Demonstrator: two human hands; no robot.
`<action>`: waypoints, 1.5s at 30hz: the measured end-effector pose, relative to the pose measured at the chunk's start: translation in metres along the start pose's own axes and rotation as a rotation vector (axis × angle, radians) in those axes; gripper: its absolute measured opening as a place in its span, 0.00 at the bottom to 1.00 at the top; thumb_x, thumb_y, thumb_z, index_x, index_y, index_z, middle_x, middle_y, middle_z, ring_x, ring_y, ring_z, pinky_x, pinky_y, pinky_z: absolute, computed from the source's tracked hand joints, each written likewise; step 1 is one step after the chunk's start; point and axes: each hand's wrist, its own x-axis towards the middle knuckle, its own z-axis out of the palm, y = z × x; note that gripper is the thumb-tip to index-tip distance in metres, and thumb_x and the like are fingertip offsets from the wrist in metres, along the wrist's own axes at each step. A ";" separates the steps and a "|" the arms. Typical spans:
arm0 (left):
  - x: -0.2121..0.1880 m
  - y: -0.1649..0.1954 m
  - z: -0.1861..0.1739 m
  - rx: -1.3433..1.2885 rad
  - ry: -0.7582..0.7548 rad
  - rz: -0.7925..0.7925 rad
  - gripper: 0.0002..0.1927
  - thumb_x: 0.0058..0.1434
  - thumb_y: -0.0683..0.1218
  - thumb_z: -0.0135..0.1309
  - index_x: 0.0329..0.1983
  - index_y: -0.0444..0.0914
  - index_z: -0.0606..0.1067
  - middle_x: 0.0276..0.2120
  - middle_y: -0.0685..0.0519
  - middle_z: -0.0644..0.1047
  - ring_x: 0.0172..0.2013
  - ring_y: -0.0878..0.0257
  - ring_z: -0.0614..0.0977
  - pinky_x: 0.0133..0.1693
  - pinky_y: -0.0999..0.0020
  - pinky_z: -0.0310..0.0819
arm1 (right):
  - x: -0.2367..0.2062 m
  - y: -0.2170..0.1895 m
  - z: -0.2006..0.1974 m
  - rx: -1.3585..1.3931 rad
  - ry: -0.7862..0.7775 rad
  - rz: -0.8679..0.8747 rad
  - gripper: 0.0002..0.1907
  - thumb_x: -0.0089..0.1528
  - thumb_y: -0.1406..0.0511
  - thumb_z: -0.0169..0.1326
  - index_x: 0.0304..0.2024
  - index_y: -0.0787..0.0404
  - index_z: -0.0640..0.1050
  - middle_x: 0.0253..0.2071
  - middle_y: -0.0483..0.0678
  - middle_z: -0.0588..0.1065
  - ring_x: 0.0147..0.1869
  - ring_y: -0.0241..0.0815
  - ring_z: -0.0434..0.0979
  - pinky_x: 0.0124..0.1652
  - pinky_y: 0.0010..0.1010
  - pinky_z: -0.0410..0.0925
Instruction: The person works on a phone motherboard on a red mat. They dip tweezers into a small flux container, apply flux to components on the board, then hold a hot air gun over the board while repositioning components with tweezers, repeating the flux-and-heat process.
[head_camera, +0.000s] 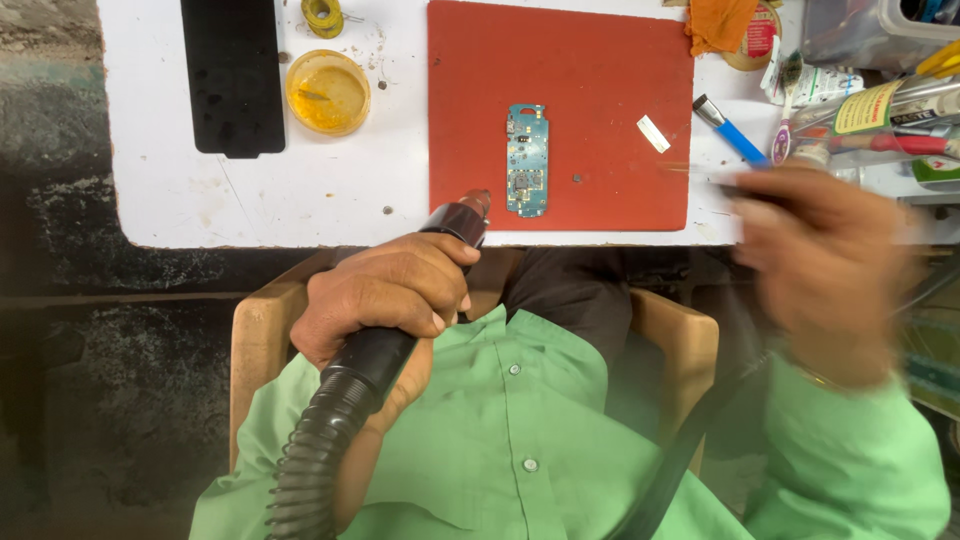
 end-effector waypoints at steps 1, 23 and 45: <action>0.004 0.003 0.001 0.005 -0.012 0.003 0.29 0.69 0.64 0.51 0.28 0.34 0.71 0.21 0.46 0.74 0.23 0.55 0.78 0.40 0.52 0.83 | -0.019 0.001 -0.018 0.059 0.033 -0.064 0.10 0.66 0.70 0.57 0.49 0.67 0.82 0.38 0.44 0.75 0.36 0.30 0.68 0.35 0.24 0.63; 0.026 0.025 0.026 0.167 -0.168 -0.172 0.32 0.63 0.68 0.55 0.31 0.34 0.66 0.17 0.45 0.71 0.20 0.55 0.77 0.41 0.46 0.84 | -0.123 0.182 0.081 0.772 -0.058 0.169 0.11 0.63 0.72 0.56 0.47 0.71 0.78 0.41 0.53 0.77 0.42 0.41 0.77 0.43 0.33 0.73; 0.044 -0.023 -0.013 0.029 -0.355 -0.300 0.13 0.62 0.33 0.59 0.38 0.38 0.67 0.25 0.50 0.73 0.27 0.61 0.78 0.51 0.56 0.81 | 0.053 0.110 0.078 -0.091 0.290 -0.413 0.09 0.65 0.73 0.67 0.46 0.66 0.82 0.42 0.47 0.79 0.37 0.31 0.73 0.34 0.21 0.63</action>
